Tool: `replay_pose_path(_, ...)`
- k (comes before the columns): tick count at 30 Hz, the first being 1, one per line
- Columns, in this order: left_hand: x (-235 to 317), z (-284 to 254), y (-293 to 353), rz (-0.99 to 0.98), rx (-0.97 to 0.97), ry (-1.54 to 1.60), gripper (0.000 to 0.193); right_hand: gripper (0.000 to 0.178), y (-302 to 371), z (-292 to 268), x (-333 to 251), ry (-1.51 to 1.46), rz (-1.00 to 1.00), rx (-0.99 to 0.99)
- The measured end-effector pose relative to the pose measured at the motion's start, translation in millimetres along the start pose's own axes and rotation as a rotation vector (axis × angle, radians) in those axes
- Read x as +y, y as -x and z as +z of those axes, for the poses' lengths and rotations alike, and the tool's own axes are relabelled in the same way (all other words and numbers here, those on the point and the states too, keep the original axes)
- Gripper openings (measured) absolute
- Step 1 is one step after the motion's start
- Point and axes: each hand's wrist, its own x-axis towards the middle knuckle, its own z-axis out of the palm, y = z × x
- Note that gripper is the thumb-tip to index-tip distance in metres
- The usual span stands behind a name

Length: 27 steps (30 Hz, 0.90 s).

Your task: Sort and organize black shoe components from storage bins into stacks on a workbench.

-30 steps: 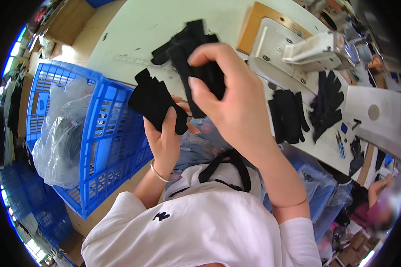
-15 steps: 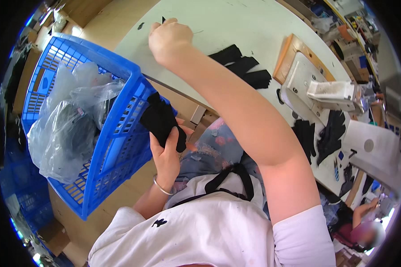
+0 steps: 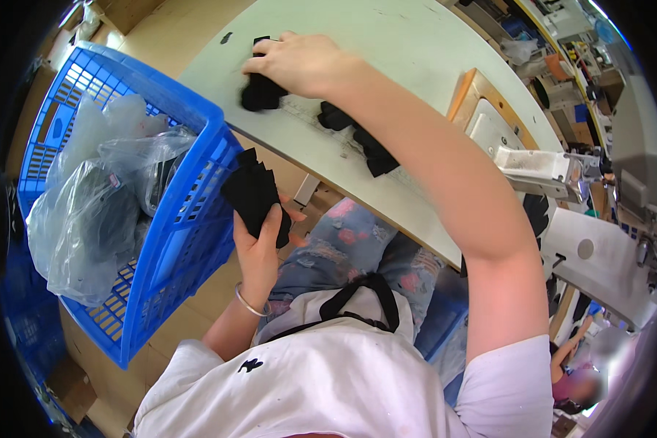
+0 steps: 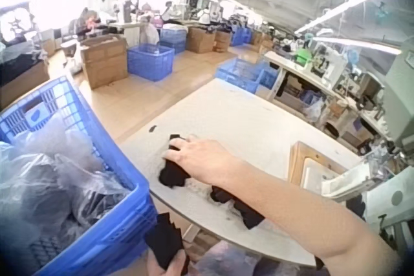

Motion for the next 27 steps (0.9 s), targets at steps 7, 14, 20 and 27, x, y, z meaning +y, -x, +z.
replay_pose_path(7, 18.1, 7.4, -4.3, -0.205, -0.234, 0.103, 0.024, 0.052, 27.8, 8.9, 48.2, -0.033, -0.107, 0.564)
replay_pose_path(14, 20.6, 29.3, -0.4, -0.372, -0.448, 0.307, 0.025, 0.052, 184.3, -43.5, 5.4, -0.849, 0.241, 0.131)
replay_pose_path(20, 10.4, 64.8, 17.7, -0.405, -0.643, 0.115, 0.031, 0.061, 249.6, 6.6, -55.7, -1.681, 0.551, 0.332)
replay_pose_path(27, -1.4, 84.9, 30.3, -0.115, -0.621, -0.355, 0.039, 0.043, 286.8, 28.2, -79.6, -1.975, 0.717, 0.79)
